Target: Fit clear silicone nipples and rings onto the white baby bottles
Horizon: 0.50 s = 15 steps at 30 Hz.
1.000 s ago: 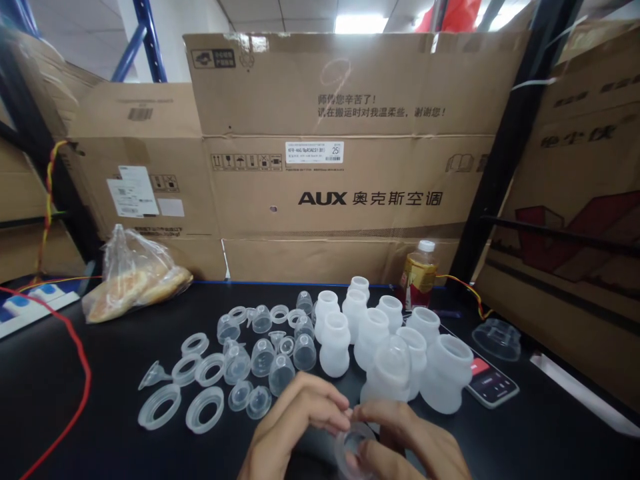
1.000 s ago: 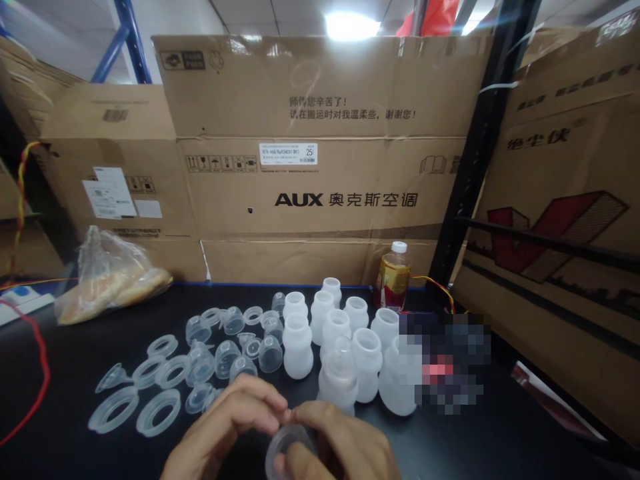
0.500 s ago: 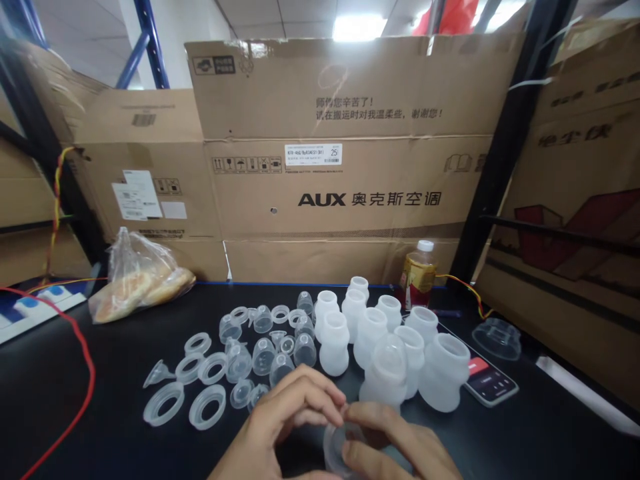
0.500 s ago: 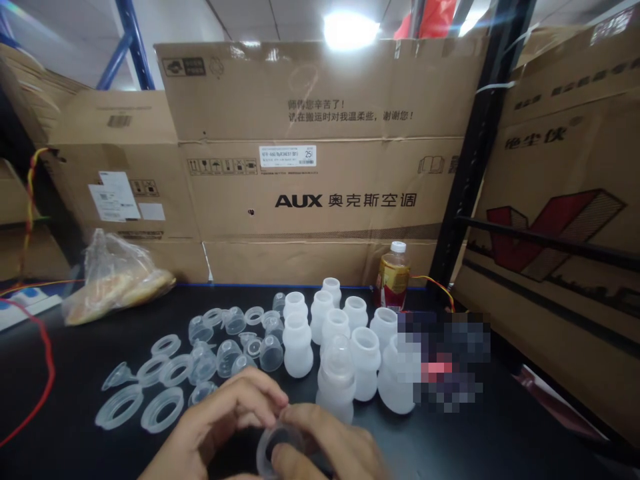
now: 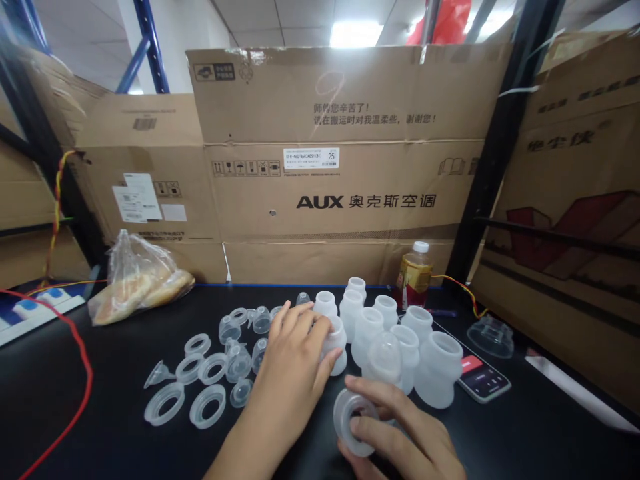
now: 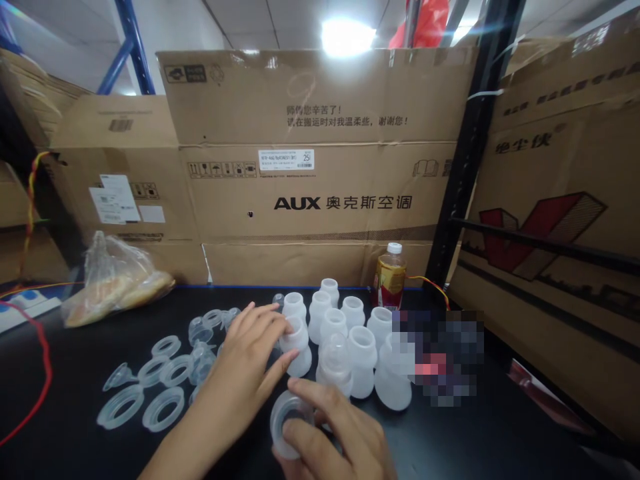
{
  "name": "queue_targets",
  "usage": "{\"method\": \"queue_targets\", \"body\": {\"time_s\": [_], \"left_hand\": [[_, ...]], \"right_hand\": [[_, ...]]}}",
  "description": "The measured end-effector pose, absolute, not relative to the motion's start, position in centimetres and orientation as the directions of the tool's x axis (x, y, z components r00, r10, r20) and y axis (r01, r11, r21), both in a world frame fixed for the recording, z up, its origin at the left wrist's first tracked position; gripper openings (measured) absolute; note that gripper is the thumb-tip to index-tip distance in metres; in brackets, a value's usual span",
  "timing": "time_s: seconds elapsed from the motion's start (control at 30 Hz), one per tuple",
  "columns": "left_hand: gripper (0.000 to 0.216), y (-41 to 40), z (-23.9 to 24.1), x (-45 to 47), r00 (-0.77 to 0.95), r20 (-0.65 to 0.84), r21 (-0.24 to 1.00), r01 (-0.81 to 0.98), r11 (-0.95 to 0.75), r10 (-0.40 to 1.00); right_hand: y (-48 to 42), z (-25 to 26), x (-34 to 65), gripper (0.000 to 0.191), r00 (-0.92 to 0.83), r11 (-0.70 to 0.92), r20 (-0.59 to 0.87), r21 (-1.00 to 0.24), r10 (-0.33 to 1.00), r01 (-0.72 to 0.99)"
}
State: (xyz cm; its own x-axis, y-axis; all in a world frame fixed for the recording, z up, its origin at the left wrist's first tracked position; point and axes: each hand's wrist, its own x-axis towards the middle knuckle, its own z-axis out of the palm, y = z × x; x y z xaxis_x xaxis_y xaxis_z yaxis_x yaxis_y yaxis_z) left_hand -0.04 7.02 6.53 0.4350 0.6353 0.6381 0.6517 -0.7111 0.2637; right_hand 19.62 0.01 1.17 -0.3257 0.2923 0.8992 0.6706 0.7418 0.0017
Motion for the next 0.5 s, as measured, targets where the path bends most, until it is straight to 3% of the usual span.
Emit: {"method": "queue_targets", "body": {"time_s": [0.1,0.27,0.4,0.5], "left_hand": [[0.019,6.1,6.6,-0.7,0.424,0.653,0.289,0.627,-0.724,0.628],[0.023,3.6,6.0,-3.2,0.419,0.651,0.368,0.555,-0.746,0.633],[0.03,1.7,4.5,-3.9,0.225,0.631,0.606,0.454,-0.653,0.742],[0.032,0.5,3.5,-2.9,0.144,0.536,0.787,0.273,-0.554,0.832]], "right_hand": [[0.6,0.7,19.9,0.016,-0.237,0.794,0.95,-0.018,0.203,0.608],[0.0,0.0,21.0,0.037,-0.199,0.791,0.942,-0.101,0.272,0.604],[-0.5,0.0,21.0,0.03,-0.163,0.782,0.948,-0.121,0.275,0.612],[-0.6,-0.3,20.9,0.031,-0.153,0.807,0.942,-0.164,0.299,0.567]]}}
